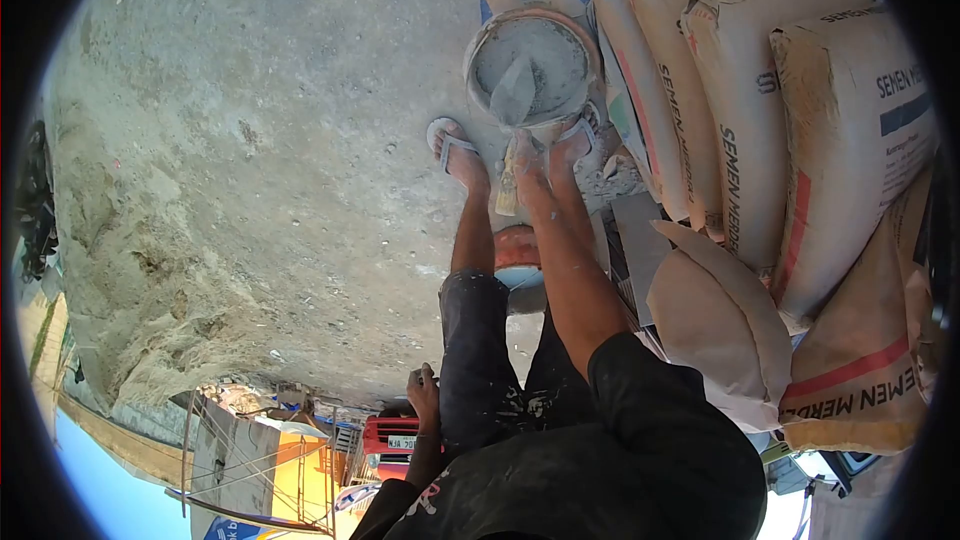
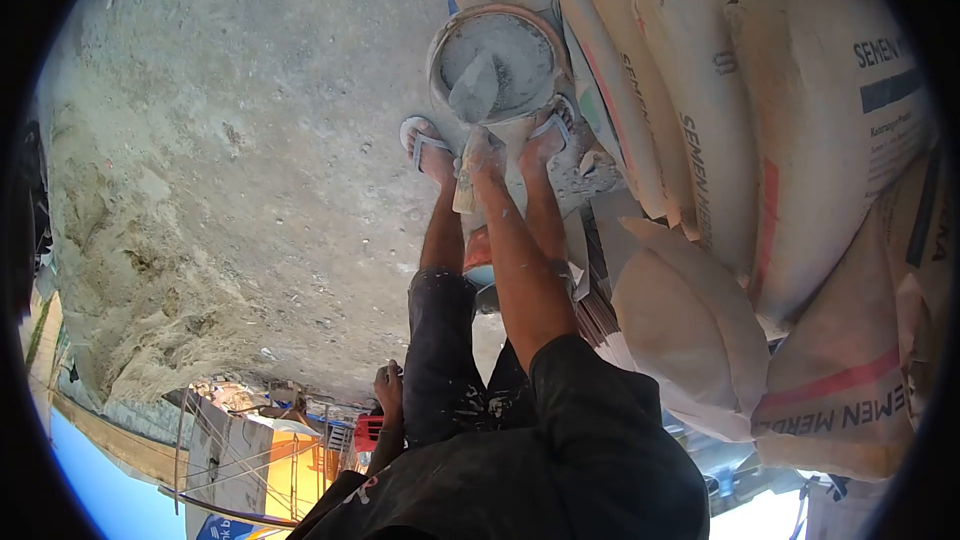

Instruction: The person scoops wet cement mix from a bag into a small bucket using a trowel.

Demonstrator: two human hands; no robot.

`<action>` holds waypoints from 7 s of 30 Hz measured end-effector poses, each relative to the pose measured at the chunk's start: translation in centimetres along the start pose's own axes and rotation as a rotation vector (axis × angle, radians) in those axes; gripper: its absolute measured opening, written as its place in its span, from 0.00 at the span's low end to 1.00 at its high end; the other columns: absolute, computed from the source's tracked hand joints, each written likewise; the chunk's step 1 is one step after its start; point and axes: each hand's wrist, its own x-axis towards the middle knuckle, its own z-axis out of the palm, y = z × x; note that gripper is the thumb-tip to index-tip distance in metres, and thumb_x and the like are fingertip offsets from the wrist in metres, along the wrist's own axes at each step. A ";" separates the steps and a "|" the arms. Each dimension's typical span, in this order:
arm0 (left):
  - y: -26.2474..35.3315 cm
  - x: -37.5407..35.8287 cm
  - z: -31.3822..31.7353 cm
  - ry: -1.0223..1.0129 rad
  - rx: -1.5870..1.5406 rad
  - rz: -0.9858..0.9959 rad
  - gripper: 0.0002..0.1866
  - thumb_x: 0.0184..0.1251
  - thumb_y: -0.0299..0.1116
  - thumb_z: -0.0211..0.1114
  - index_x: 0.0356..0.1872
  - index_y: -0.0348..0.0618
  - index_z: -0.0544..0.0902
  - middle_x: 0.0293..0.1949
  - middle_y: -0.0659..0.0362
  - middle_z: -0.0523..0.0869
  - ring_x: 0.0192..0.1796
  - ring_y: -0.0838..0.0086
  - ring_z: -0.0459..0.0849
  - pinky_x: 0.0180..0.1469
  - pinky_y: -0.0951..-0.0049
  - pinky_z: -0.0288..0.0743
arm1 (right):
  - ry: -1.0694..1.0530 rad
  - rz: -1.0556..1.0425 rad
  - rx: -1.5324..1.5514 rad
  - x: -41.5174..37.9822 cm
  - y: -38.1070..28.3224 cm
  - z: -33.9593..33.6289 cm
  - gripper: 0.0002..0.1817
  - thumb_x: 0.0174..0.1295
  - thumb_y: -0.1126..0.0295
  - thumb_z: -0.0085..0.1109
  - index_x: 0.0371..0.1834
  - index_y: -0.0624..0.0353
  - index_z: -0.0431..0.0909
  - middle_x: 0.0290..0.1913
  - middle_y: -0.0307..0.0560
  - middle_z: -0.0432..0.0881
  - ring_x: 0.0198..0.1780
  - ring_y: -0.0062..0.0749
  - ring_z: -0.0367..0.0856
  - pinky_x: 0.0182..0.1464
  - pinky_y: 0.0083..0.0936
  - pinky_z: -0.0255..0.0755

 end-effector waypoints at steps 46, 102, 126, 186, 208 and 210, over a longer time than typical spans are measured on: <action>16.3 18.8 10.7 -0.197 -0.206 0.370 0.36 0.58 0.40 0.61 0.61 0.29 0.57 0.60 0.42 0.64 0.59 0.57 0.68 0.57 0.66 0.64 | 0.438 -0.986 -1.296 -1.5 -7.4 -9.7 0.23 0.56 0.64 0.52 0.51 0.68 0.66 0.42 0.60 0.72 0.46 0.51 0.73 0.44 0.39 0.70; 40.0 9.4 12.4 0.148 -0.233 0.727 0.19 0.61 0.38 0.51 0.25 0.27 0.75 0.26 0.37 0.77 0.33 0.42 0.75 0.36 0.51 0.65 | 0.295 -0.884 -0.944 -8.6 -5.5 -15.5 0.20 0.59 0.63 0.49 0.45 0.72 0.69 0.41 0.69 0.74 0.44 0.61 0.72 0.45 0.45 0.66; 36.4 9.9 16.0 0.237 -0.128 0.903 0.16 0.64 0.38 0.47 0.33 0.35 0.77 0.29 0.39 0.77 0.37 0.43 0.74 0.44 0.53 0.61 | 0.198 -0.912 -0.836 -9.0 -5.6 -16.1 0.15 0.59 0.66 0.49 0.40 0.71 0.70 0.36 0.65 0.74 0.39 0.59 0.73 0.41 0.40 0.67; 43.9 -39.3 5.5 -0.643 -0.244 1.525 0.12 0.62 0.28 0.52 0.43 0.28 0.70 0.38 0.50 0.77 0.40 0.68 0.75 0.46 0.71 0.67 | 0.478 -0.922 -0.937 -36.6 -33.2 -35.3 0.11 0.57 0.66 0.47 0.37 0.59 0.76 0.37 0.60 0.79 0.41 0.52 0.78 0.45 0.43 0.71; 39.5 -27.4 -0.7 -0.594 -0.077 1.713 0.15 0.61 0.32 0.56 0.44 0.33 0.73 0.43 0.47 0.78 0.46 0.65 0.76 0.48 0.69 0.67 | 0.124 -0.981 -0.549 -41.9 -29.0 -35.3 0.19 0.60 0.58 0.48 0.35 0.65 0.78 0.22 0.53 0.76 0.22 0.31 0.72 0.28 0.33 0.67; 36.7 -20.9 -2.4 -0.548 -0.164 1.390 0.15 0.63 0.35 0.55 0.42 0.32 0.75 0.39 0.46 0.79 0.41 0.64 0.77 0.46 0.68 0.68 | 0.178 -1.161 -0.538 -43.5 -27.8 -36.0 0.18 0.60 0.59 0.48 0.36 0.65 0.78 0.23 0.52 0.77 0.23 0.29 0.72 0.27 0.32 0.67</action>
